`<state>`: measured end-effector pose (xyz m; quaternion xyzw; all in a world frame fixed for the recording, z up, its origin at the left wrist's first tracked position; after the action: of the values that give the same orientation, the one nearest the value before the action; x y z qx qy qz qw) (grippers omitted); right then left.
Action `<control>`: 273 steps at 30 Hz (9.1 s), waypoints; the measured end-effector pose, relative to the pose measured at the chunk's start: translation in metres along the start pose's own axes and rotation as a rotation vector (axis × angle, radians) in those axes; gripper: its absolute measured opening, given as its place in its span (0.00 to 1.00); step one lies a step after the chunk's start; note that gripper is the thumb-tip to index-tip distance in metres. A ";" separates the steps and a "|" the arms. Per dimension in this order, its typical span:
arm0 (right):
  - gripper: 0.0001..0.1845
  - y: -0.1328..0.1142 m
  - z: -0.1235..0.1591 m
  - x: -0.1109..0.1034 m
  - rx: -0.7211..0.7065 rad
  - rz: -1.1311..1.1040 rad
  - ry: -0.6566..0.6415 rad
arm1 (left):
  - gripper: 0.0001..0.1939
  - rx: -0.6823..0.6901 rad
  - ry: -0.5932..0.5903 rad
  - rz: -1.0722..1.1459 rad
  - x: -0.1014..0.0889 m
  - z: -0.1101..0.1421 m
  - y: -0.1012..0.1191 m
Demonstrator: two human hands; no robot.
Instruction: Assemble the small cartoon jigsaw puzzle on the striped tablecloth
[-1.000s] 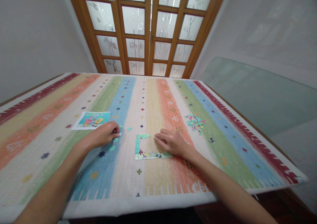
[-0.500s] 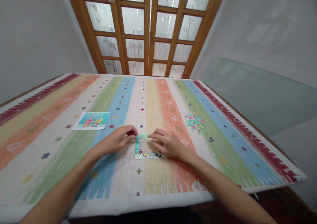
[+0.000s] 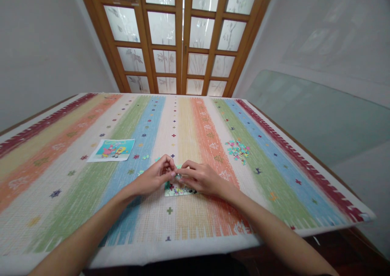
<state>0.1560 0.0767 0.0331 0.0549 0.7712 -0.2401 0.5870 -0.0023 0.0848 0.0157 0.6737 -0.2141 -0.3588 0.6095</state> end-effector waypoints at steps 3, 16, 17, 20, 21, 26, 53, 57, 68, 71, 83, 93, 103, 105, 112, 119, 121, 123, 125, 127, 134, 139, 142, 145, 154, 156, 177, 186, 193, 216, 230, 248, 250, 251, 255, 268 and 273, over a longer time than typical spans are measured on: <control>0.16 -0.001 0.000 -0.001 -0.004 -0.007 0.013 | 0.15 0.027 0.011 0.064 0.001 -0.002 -0.001; 0.16 0.005 0.004 -0.003 -0.025 -0.105 0.088 | 0.24 -0.005 0.154 0.335 0.009 -0.006 -0.012; 0.16 0.005 0.004 -0.003 -0.023 -0.114 0.090 | 0.25 -0.015 0.169 0.348 0.010 -0.006 -0.012; 0.15 0.006 0.004 -0.003 -0.013 -0.126 0.073 | 0.25 -0.035 0.183 0.355 0.012 -0.006 -0.012; 0.15 0.006 0.004 -0.003 -0.009 -0.126 0.066 | 0.25 -0.039 0.179 0.352 0.012 -0.006 -0.011; 0.17 0.005 0.004 -0.002 -0.012 -0.129 0.075 | 0.24 -0.064 0.166 0.322 0.011 -0.005 -0.013; 0.12 0.042 -0.007 0.003 0.379 -0.002 -0.040 | 0.18 -0.498 -0.027 -0.871 -0.079 0.054 0.005; 0.12 0.044 -0.006 0.004 0.365 -0.012 -0.031 | 0.16 -0.492 -0.016 -0.852 -0.082 0.055 -0.001; 0.07 0.039 -0.004 0.003 0.281 -0.029 -0.027 | 0.06 -0.517 0.008 -0.842 -0.083 0.052 0.001; 0.07 0.040 -0.004 0.005 0.282 -0.018 -0.021 | 0.05 -0.542 0.008 -0.853 -0.082 0.050 -0.001; 0.07 0.038 -0.005 0.007 0.261 0.021 -0.005 | 0.06 -0.524 0.039 -0.870 -0.080 0.047 -0.002; 0.06 0.037 -0.007 0.009 0.257 0.025 -0.027 | 0.06 -0.463 0.039 -0.888 -0.075 0.045 0.004; 0.05 0.036 -0.005 0.006 0.273 -0.006 -0.059 | 0.08 -0.316 -0.007 -0.837 -0.070 0.043 0.002; 0.05 0.036 -0.005 0.007 0.271 0.000 -0.059 | 0.10 -0.342 -0.012 -0.849 -0.072 0.045 0.000; 0.05 0.035 -0.003 0.006 0.270 0.020 -0.037 | 0.13 -0.375 -0.030 -0.835 -0.076 0.049 -0.001; 0.05 0.034 0.000 0.003 0.268 -0.007 -0.002 | 0.08 -0.376 -0.002 -0.839 -0.077 0.047 -0.001; 0.05 0.034 0.001 0.002 0.266 -0.010 0.006 | 0.06 -0.391 0.016 -0.847 -0.078 0.047 0.000; 0.05 0.035 0.002 0.001 0.266 -0.017 0.015 | 0.04 -0.407 0.013 -0.833 -0.077 0.047 0.003; 0.06 0.036 0.003 0.000 0.269 -0.029 0.023 | 0.06 -0.390 -0.008 -0.789 -0.072 0.046 0.009; 0.06 0.037 0.003 -0.001 0.274 -0.035 0.027 | 0.07 -0.326 -0.016 -0.725 -0.065 0.042 0.017; 0.11 0.014 -0.002 -0.007 0.165 -0.119 0.039 | 0.10 -0.076 0.222 -0.358 -0.042 0.021 0.026; 0.12 0.003 -0.004 -0.013 0.073 -0.262 0.121 | 0.12 -0.054 0.301 -0.073 -0.021 0.007 0.013; 0.09 0.001 -0.003 -0.016 0.031 -0.205 0.188 | 0.13 -0.050 0.317 -0.001 -0.015 0.005 0.012; 0.11 0.000 -0.002 -0.016 0.015 -0.169 0.224 | 0.16 -0.068 0.317 0.044 -0.012 0.004 0.011; 0.13 0.002 -0.001 -0.015 0.046 -0.058 0.185 | 0.25 -0.096 0.276 0.036 -0.007 0.002 0.011; 0.12 0.008 0.001 -0.013 0.078 -0.019 0.139 | 0.23 -0.075 0.286 -0.088 -0.014 0.005 0.016; 0.06 0.042 0.008 -0.002 0.353 -0.014 -0.089 | 0.16 -0.363 0.457 -1.014 -0.115 0.059 0.009; 0.05 0.041 0.008 0.000 0.335 -0.008 -0.043 | 0.15 -0.275 0.404 -1.071 -0.111 0.056 0.000; 0.05 0.040 0.007 0.003 0.340 0.014 -0.043 | 0.16 -0.267 0.399 -1.094 -0.109 0.056 0.002; 0.05 0.041 0.003 0.008 0.386 0.056 -0.067 | 0.15 -0.298 0.303 -1.147 -0.108 0.055 -0.010; 0.06 0.045 0.011 -0.005 0.368 0.040 0.083 | 0.16 -0.308 0.232 -1.141 -0.104 0.052 -0.016; 0.07 0.059 0.026 -0.020 0.460 -0.019 0.231 | 0.09 -0.266 0.159 -0.991 -0.094 0.046 -0.015; 0.07 0.058 0.025 -0.020 0.453 -0.024 0.229 | 0.09 -0.267 0.149 -0.947 -0.092 0.045 -0.012; 0.06 0.057 0.025 -0.020 0.450 -0.026 0.226 | 0.10 -0.259 0.135 -0.919 -0.091 0.044 -0.010; 0.06 0.052 0.022 -0.017 0.412 -0.056 0.205 | 0.14 -0.211 0.096 -0.782 -0.080 0.039 0.002; 0.10 0.005 0.004 -0.012 0.099 -0.343 0.103 | 0.14 -0.059 0.056 -0.055 -0.014 0.006 0.007; 0.13 -0.001 0.004 -0.014 0.010 -0.397 0.107 | 0.15 -0.068 0.037 0.079 -0.004 0.002 0.007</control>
<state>0.1632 0.0768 0.0452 -0.0826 0.7957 -0.3519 0.4860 -0.0049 0.0851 0.0233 0.6502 -0.2170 -0.3293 0.6494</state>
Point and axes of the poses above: each hand's wrist, its own z-axis away from the middle knuckle, its own x-axis out of the palm, y = z × x, the point moved 6 cm from there along -z, towards the middle knuckle, and after that the axes turned 15 degrees about -y, right-handed, at the moved point
